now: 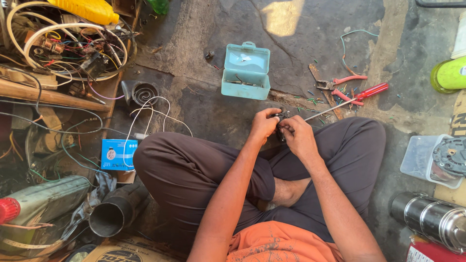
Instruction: The person sits on the workshop floor with a small electrical component in their lap. They hold the component with one hand and use a red-handled screwdriver with the other to work on it, occasionally reaching into a small plastic parts box and repositioning the component.
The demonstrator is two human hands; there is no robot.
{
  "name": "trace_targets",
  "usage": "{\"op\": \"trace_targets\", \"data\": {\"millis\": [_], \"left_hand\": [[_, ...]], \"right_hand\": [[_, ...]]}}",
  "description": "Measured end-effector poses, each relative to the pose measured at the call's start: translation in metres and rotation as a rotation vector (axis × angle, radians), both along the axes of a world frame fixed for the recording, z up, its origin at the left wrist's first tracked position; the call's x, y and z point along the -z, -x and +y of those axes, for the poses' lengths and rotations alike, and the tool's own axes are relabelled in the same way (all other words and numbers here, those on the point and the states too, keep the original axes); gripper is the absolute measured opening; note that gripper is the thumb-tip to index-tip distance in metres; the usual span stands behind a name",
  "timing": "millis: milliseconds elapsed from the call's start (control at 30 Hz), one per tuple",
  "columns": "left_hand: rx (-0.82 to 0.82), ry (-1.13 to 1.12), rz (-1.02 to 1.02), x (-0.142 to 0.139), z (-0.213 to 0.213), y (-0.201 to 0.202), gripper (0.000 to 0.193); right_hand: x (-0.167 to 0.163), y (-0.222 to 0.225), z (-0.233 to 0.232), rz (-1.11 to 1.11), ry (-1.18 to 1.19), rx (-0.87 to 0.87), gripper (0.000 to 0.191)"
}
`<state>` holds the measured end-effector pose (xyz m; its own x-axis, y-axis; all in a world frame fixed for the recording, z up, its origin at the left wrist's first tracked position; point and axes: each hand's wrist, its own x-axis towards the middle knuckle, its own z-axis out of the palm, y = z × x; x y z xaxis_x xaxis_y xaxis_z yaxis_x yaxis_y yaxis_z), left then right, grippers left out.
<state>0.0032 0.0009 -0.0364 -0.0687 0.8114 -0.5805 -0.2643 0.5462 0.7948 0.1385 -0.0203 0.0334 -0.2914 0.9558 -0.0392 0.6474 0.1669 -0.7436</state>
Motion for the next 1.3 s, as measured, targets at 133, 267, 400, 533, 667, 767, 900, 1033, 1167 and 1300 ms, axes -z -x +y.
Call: {"op": "trace_targets", "data": {"millis": [133, 267, 400, 533, 667, 767, 900, 1033, 1167, 1300], "left_hand": [[-0.001, 0.002, 0.002, -0.001, -0.001, 0.001, 0.034], [-0.003, -0.001, -0.018, -0.001, -0.001, 0.001, 0.033], [-0.008, -0.006, -0.032, 0.000, 0.000, 0.001, 0.034], [-0.015, 0.005, -0.082, 0.001, 0.000, 0.001, 0.034], [-0.036, -0.004, -0.112, 0.002, 0.000, 0.000, 0.032], [-0.035, -0.043, -0.039, 0.001, -0.001, 0.000, 0.032], [-0.027, 0.053, -0.081, -0.002, 0.000, 0.001, 0.032], [-0.010, 0.044, -0.083, -0.003, 0.001, 0.002, 0.030], [-0.016, 0.054, -0.137, -0.002, 0.001, 0.003, 0.030], [-0.012, 0.063, -0.144, 0.002, 0.001, 0.003, 0.033]], "right_hand": [[-0.005, 0.003, -0.001, -0.014, -0.028, -0.002, 0.019], [-0.009, 0.007, -0.004, -0.063, -0.117, -0.003, 0.016], [-0.008, 0.010, -0.009, -0.199, -0.230, 0.004, 0.011], [-0.001, 0.017, -0.011, -0.464, -0.349, -0.052, 0.011], [0.000, 0.024, -0.009, -0.672, -0.372, -0.080, 0.011], [-0.004, 0.026, -0.009, -0.670, -0.343, -0.045, 0.020], [-0.007, 0.026, -0.013, -0.709, -0.288, -0.040, 0.016], [0.003, 0.026, -0.015, -0.806, -0.410, -0.097, 0.017], [0.013, 0.028, -0.010, -0.871, -0.383, -0.087, 0.016], [0.012, 0.027, -0.009, -0.816, -0.336, -0.058, 0.014]]}}
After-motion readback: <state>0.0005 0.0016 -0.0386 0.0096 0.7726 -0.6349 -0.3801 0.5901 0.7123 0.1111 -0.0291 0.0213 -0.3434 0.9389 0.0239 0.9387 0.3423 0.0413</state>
